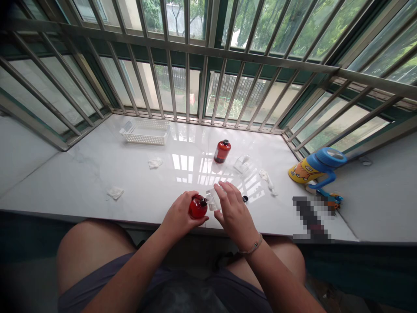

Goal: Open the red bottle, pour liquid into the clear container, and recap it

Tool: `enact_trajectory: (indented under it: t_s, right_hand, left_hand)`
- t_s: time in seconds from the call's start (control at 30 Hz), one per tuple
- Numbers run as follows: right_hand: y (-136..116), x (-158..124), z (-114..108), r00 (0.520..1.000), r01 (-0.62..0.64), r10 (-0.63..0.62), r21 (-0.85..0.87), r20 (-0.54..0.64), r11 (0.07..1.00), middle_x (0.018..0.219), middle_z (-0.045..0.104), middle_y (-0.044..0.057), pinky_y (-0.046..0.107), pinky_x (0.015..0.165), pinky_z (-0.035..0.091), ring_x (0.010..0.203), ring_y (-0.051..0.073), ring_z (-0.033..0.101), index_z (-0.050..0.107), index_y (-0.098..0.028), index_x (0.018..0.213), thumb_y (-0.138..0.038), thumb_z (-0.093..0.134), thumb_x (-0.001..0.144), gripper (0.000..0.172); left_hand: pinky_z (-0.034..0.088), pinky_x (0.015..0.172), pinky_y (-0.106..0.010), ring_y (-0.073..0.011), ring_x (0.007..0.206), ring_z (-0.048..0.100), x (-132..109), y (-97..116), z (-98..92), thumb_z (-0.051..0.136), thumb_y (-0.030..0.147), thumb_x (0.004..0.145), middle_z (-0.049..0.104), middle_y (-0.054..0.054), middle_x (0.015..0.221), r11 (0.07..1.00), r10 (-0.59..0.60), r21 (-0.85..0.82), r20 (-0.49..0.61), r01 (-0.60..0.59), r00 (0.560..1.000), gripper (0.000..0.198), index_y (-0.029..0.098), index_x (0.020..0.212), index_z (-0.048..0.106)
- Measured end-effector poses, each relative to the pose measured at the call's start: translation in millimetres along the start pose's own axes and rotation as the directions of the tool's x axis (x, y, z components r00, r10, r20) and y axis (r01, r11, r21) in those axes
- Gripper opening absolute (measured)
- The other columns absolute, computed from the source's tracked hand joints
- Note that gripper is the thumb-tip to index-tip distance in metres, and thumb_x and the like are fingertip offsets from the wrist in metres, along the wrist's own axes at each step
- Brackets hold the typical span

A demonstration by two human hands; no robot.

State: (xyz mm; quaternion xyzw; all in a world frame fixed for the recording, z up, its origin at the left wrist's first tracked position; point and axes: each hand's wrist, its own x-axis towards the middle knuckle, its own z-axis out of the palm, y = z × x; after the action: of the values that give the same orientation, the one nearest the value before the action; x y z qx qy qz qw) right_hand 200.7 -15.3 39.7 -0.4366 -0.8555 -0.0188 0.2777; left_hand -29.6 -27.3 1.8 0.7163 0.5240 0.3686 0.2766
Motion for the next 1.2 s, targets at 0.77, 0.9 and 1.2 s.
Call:
enact_trajectory:
  t_s: [0.77,0.9,1.2]
  right_hand:
    - [0.0,2.4,-4.4,1.000,0.013,-0.013,-0.027,-0.001,1.000,0.159,0.049,0.017,0.064,0.122,0.048,0.151,0.039,0.044,0.026,-0.025,0.170,0.000,0.062,0.086,0.094]
    - [-0.1,2.5,-5.9,1.000,0.022,-0.021,-0.049,0.011,0.999,0.159,0.049,0.017,0.063,0.123,0.047,0.151,0.039,0.044,0.028,-0.023,0.169,-0.001,0.066,0.087,0.093]
    - [-0.1,4.3,-8.0,0.999,0.038,-0.038,-0.090,0.009,0.995,0.160,0.051,0.017,0.061,0.123,0.047,0.151,0.038,0.045,0.032,-0.021,0.168,-0.003,0.069,0.087,0.090]
  left_hand:
    - [0.057,0.102,-0.051,-0.0323,0.114,0.068,-0.3,0.3,0.0,0.100,0.035,0.074,0.067,-0.006,0.124,1.000,0.005,0.004,-0.003,-0.005,1.000,0.078,0.030,0.133,0.051]
    - [0.057,0.102,-0.051,-0.0323,0.114,0.068,0.3,-0.1,0.2,0.101,0.034,0.073,0.067,-0.006,0.125,1.000,-0.004,0.008,0.001,0.004,1.000,0.078,0.029,0.132,0.051]
    - [0.056,0.103,-0.051,-0.0322,0.115,0.067,0.4,0.0,-0.1,0.101,0.035,0.073,0.067,-0.007,0.126,1.000,-0.002,0.005,0.002,0.002,1.000,0.077,0.028,0.133,0.052]
